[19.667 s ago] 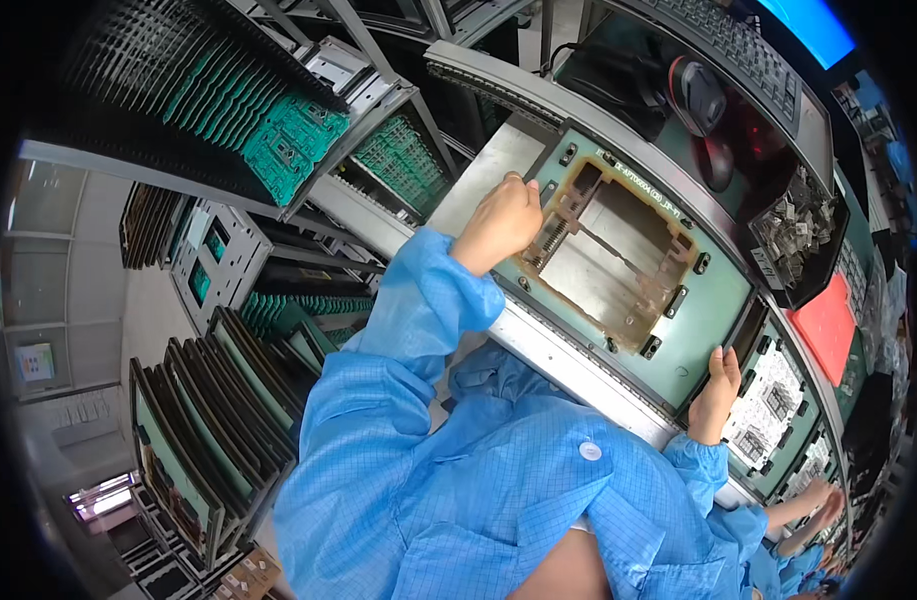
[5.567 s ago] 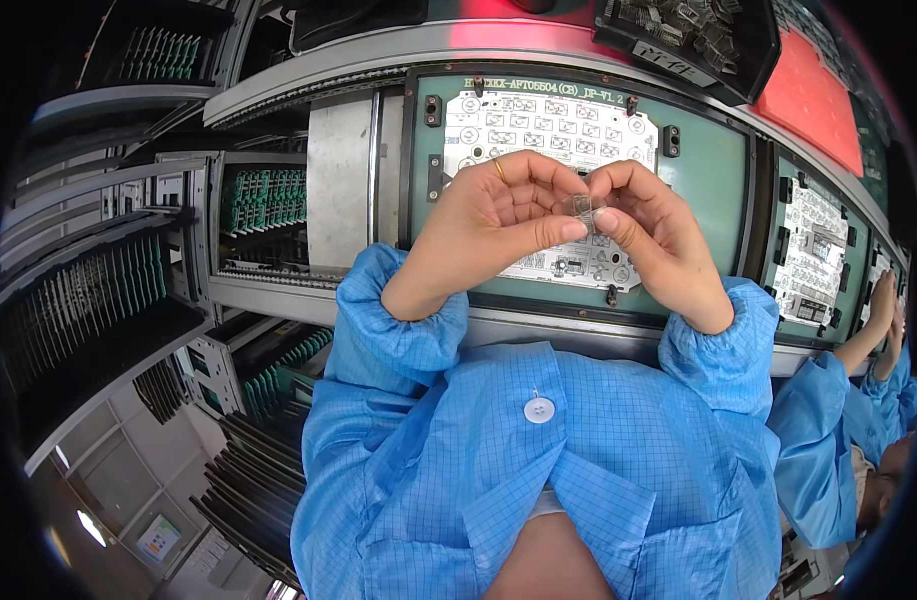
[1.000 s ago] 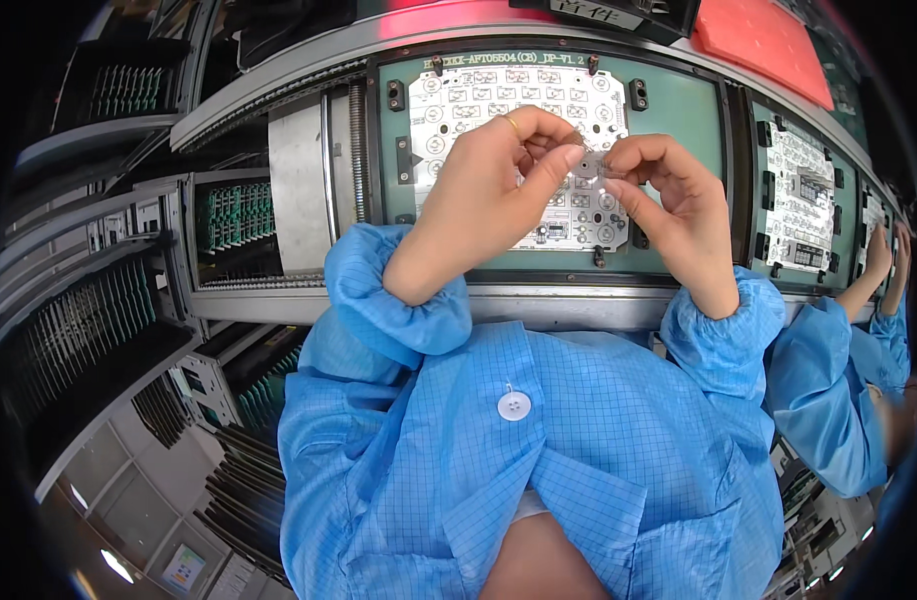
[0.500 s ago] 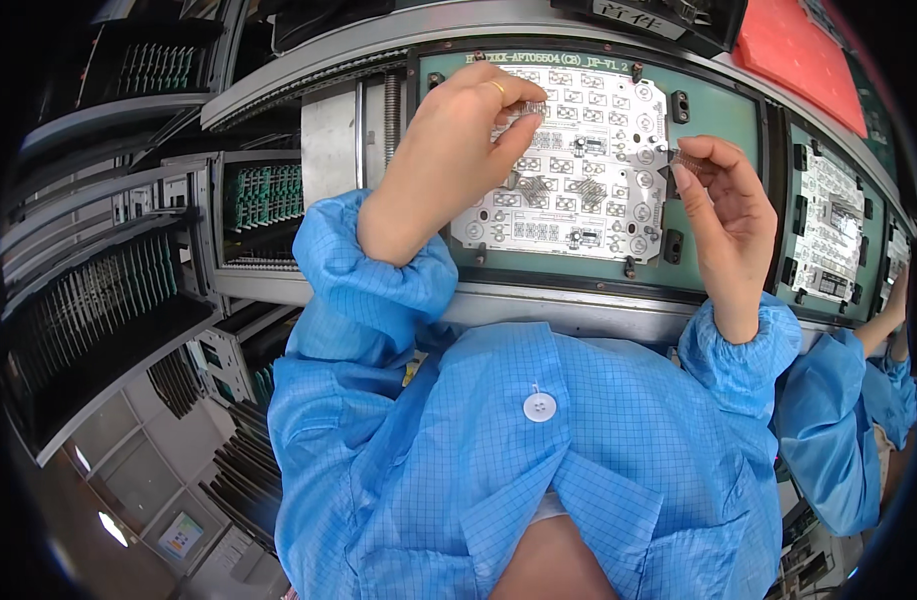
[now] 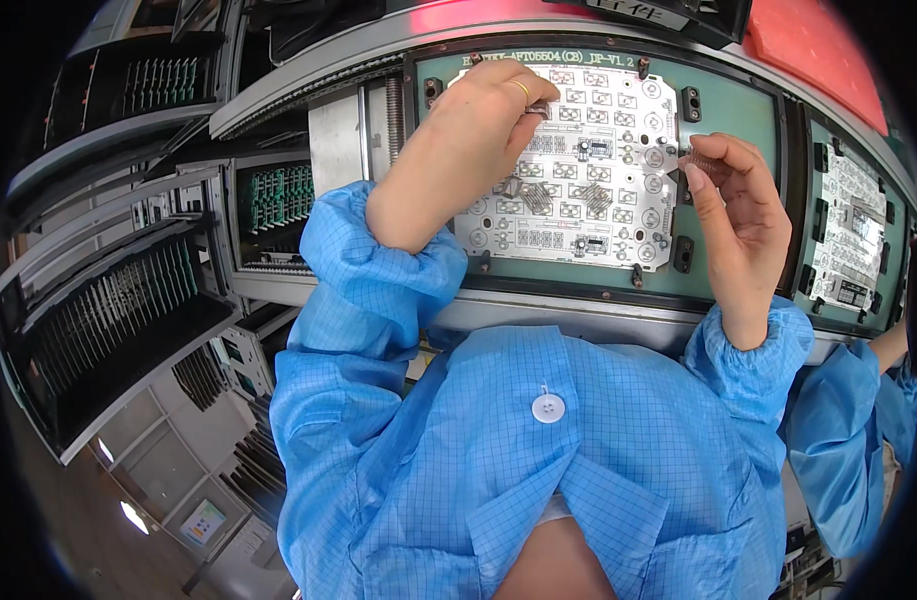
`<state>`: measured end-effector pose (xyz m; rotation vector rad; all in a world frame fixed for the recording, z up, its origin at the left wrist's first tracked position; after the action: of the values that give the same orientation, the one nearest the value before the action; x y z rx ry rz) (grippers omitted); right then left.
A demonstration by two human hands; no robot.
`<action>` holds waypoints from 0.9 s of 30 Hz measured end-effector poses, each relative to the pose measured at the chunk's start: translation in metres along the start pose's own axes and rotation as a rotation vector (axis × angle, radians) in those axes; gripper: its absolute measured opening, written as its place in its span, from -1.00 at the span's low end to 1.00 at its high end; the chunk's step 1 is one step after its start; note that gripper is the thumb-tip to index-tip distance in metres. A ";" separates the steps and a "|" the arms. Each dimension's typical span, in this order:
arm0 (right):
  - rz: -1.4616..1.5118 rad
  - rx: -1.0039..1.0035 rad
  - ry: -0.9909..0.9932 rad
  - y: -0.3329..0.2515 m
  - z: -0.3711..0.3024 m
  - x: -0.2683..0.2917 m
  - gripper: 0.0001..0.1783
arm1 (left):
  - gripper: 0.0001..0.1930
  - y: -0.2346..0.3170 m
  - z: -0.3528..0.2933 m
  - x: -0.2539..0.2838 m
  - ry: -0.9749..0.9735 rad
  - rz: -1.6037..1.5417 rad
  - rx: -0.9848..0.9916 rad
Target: Manual assembly of electronic components into a PCB template at a factory workstation.
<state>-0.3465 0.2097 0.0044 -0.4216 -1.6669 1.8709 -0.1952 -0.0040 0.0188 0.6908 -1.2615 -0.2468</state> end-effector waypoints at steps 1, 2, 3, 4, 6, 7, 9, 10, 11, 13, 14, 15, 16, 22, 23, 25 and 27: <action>0.001 -0.002 0.000 0.001 0.000 0.000 -0.70 | -0.78 0.000 0.000 -0.001 0.003 0.006 -0.006; -0.001 -0.002 -0.001 0.001 0.000 0.000 -0.70 | -0.78 -0.001 0.001 -0.002 0.002 0.005 -0.004; -0.003 -0.001 -0.002 0.002 0.000 0.000 -0.70 | -0.78 -0.002 0.001 -0.002 0.003 0.013 -0.004; -0.004 -0.002 -0.003 0.002 0.000 -0.001 -0.70 | -0.78 -0.002 0.001 -0.002 0.004 0.021 -0.004; -0.036 -0.011 0.003 0.001 0.000 -0.002 -0.69 | -0.79 -0.003 0.001 -0.002 0.011 0.037 -0.008; -0.039 -0.012 0.003 0.000 0.001 -0.004 -0.69 | -0.79 -0.004 0.001 -0.002 0.017 0.054 -0.012; 0.012 -0.016 0.059 -0.001 0.002 -0.008 -0.74 | -0.79 -0.003 0.000 -0.002 0.016 0.059 -0.026; 0.008 -0.014 0.057 -0.001 0.002 -0.009 -0.74 | -0.79 -0.003 0.000 -0.003 0.014 0.067 -0.039; 0.004 -0.014 0.057 -0.001 0.003 -0.010 -0.74 | -0.79 -0.004 -0.001 -0.004 0.019 0.064 -0.041; 0.000 -0.017 0.046 -0.001 0.004 -0.012 -0.73 | -0.77 -0.007 -0.003 -0.007 0.047 0.060 -0.090; -0.092 0.024 -0.028 -0.005 0.007 -0.012 -0.72 | -0.77 -0.007 -0.005 -0.005 0.052 0.056 -0.086; -0.186 0.067 -0.098 -0.011 0.007 -0.012 -0.70 | -0.75 -0.003 -0.007 -0.001 0.073 0.041 -0.065; -0.193 0.068 -0.100 -0.017 0.010 -0.013 -0.70 | -0.73 0.000 -0.012 0.003 0.094 0.026 -0.045; -0.560 0.337 -0.305 -0.027 0.036 -0.037 -0.70 | -0.68 0.018 -0.060 0.016 -0.116 -0.022 0.066; -0.600 0.421 -0.310 -0.020 0.042 -0.040 -0.70 | -0.69 0.017 -0.063 0.011 -0.114 -0.037 0.066; -0.647 0.461 -0.342 -0.014 0.052 -0.048 -0.67 | -0.71 0.014 -0.068 0.005 -0.103 -0.069 0.075; -0.692 0.500 -0.374 -0.011 0.058 -0.056 -0.64 | -0.73 0.010 -0.070 0.003 -0.092 -0.100 0.085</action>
<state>-0.3352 0.1300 0.0165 0.6648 -1.2418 1.7745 -0.1309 0.0259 0.0173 0.8245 -1.3323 -0.3109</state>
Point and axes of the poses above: each hand's wrist, its own z-axis towards the middle knuckle, its own x-axis out of the back of the hand, y = z × x, the point moved 1 cm from there along z, towards the middle knuckle, and after that the axes turned 2 degrees about x, right-handed, at the moved point
